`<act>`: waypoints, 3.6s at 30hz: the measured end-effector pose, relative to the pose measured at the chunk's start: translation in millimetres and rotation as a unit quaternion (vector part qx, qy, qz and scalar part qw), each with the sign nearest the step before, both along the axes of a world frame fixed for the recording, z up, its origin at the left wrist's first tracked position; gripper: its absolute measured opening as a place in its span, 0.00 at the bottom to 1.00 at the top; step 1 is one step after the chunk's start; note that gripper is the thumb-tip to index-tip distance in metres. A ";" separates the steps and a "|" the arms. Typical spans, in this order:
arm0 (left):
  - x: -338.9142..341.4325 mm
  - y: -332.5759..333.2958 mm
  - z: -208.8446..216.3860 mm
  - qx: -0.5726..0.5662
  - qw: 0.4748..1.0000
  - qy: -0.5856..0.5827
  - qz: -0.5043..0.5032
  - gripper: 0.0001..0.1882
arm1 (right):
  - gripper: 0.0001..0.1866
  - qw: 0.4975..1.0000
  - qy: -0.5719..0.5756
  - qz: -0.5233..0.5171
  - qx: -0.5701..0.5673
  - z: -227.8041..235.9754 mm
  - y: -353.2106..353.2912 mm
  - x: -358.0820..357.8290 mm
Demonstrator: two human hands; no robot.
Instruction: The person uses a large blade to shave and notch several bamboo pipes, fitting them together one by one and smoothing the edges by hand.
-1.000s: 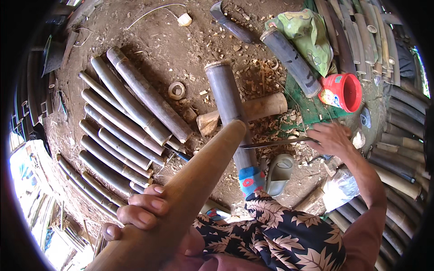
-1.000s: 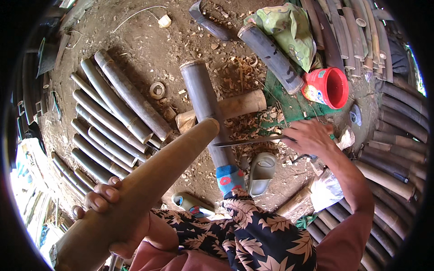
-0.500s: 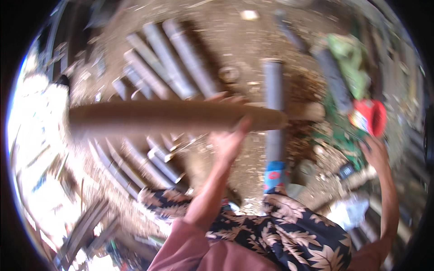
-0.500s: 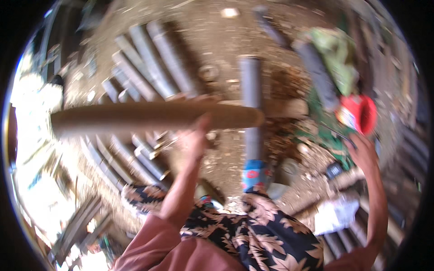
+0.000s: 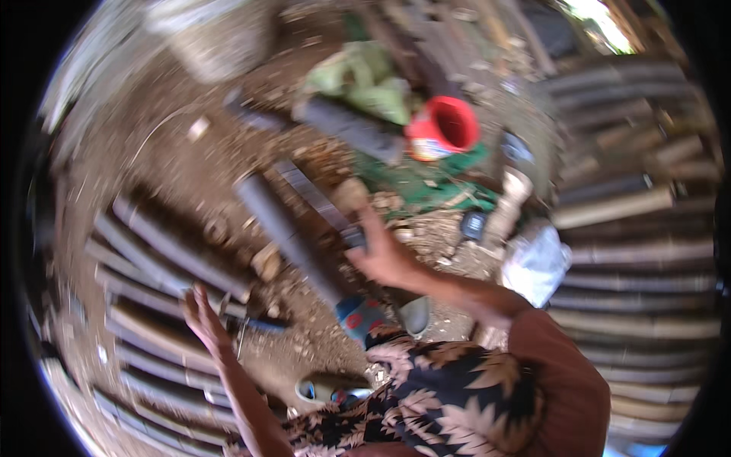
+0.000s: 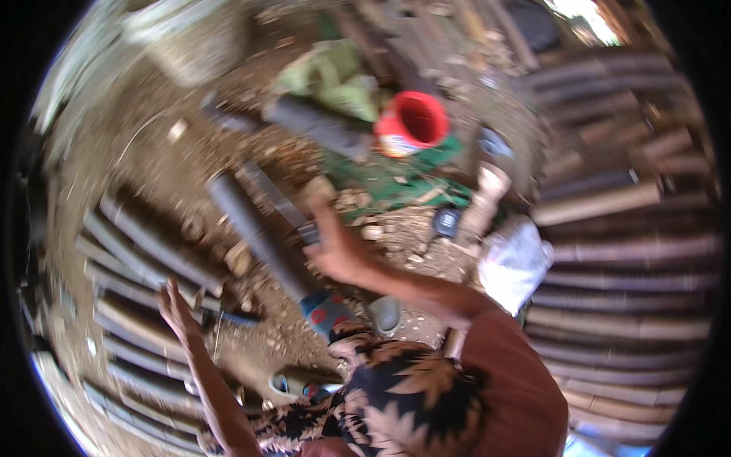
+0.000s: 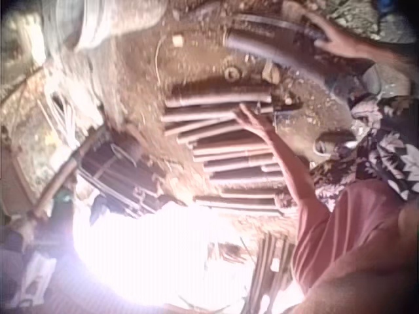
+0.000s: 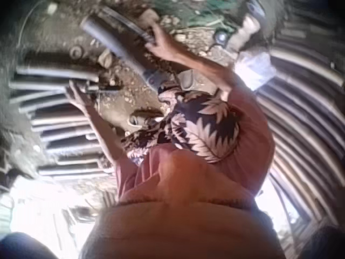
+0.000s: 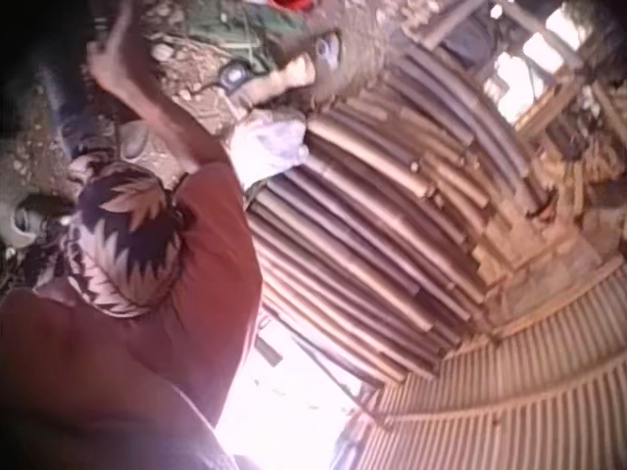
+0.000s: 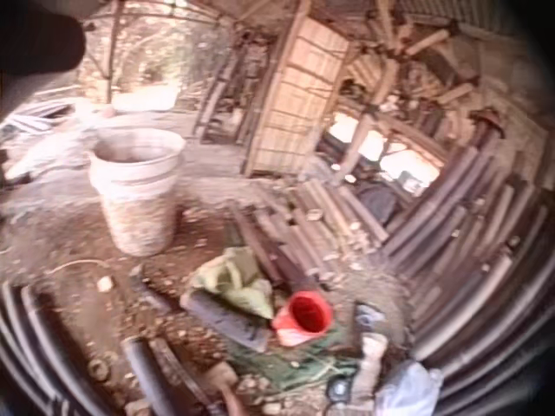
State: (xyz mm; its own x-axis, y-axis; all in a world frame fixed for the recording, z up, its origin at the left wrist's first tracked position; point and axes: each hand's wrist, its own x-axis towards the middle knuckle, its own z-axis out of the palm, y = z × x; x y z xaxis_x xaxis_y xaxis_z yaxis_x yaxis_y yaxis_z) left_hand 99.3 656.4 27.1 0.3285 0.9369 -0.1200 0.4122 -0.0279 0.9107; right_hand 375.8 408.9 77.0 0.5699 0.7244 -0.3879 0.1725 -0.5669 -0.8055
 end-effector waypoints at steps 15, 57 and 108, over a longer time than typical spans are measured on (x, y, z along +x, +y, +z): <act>-1.1 24.2 6.5 -0.253 0.960 0.067 -0.098 0.08 | 0.16 0.785 -0.390 -0.231 -0.421 -134.1 -472.2 -26.6; 20.4 75.0 7.8 -0.050 0.792 0.454 -0.405 0.34 | 0.53 0.982 -0.068 0.156 0.079 91.7 36.1 39.6; -59.7 -38.7 -35.0 0.211 0.909 0.244 -0.264 0.17 | 0.43 0.997 -0.001 -0.016 0.079 63.4 -16.1 69.6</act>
State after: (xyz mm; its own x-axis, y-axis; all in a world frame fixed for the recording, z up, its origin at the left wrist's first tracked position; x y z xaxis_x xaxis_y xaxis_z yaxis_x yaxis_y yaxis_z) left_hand 39.6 617.8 -8.0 0.7501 0.6602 -0.0392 0.5921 -0.6440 0.4844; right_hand 445.4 392.8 140.4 0.5950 0.7576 -0.2684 0.1585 -0.4380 -0.8849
